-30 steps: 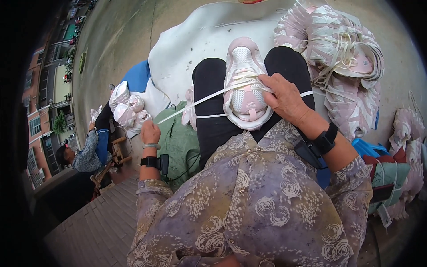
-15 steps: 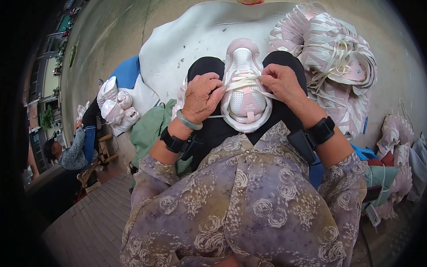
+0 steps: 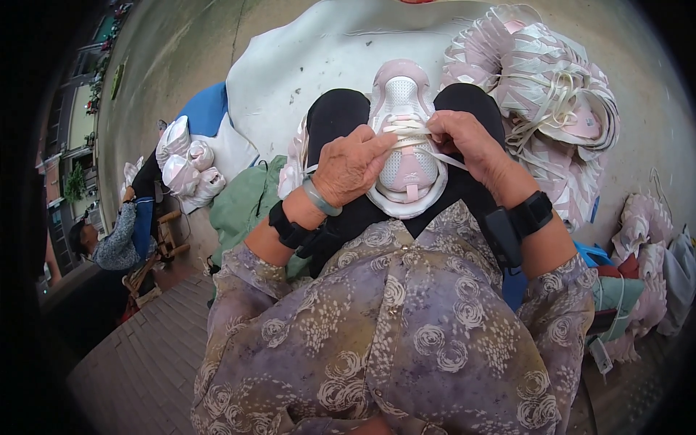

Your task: The recorder is threading and lacing white and pink athletic shoes while sitting on the floor.

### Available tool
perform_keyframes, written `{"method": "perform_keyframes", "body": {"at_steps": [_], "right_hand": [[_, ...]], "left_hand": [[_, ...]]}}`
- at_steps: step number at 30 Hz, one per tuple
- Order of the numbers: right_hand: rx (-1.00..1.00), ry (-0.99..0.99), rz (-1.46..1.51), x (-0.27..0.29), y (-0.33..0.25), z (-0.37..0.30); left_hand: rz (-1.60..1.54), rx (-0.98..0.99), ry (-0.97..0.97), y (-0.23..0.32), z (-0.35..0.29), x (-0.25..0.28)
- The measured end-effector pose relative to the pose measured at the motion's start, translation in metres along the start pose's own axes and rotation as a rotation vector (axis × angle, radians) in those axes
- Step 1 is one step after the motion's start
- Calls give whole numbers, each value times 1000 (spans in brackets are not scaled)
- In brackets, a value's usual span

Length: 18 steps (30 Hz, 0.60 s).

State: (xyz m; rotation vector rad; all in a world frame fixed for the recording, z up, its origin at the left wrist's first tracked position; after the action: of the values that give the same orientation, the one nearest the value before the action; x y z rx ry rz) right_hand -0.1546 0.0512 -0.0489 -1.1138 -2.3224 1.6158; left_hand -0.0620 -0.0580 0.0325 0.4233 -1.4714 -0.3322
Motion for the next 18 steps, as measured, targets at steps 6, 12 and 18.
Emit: {"method": "perform_keyframes", "body": {"at_steps": [6,12,18], "right_hand": [[-72,96,-54,7,1,-1],[91,-72,31,-7,-2,-1],[196,-53,-82,-7,-8,-5]], "left_hand": [[-53,12,28,-3,1,0],[-89,-55,56,-1,4,17],[79,-60,24,-14,-20,52]]}}
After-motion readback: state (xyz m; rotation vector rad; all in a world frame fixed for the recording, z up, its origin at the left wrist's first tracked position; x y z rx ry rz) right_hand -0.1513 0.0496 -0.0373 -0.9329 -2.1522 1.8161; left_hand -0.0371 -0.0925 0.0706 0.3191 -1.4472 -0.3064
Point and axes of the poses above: each hand's wrist, its own z-axis towards the middle knuckle, its own x-axis out of the back of the hand, y = z × x, the point moved 8 cm from there along z, towards the middle knuckle, and after that the axes turned 7 degrees about x, right-handed, at the moved point
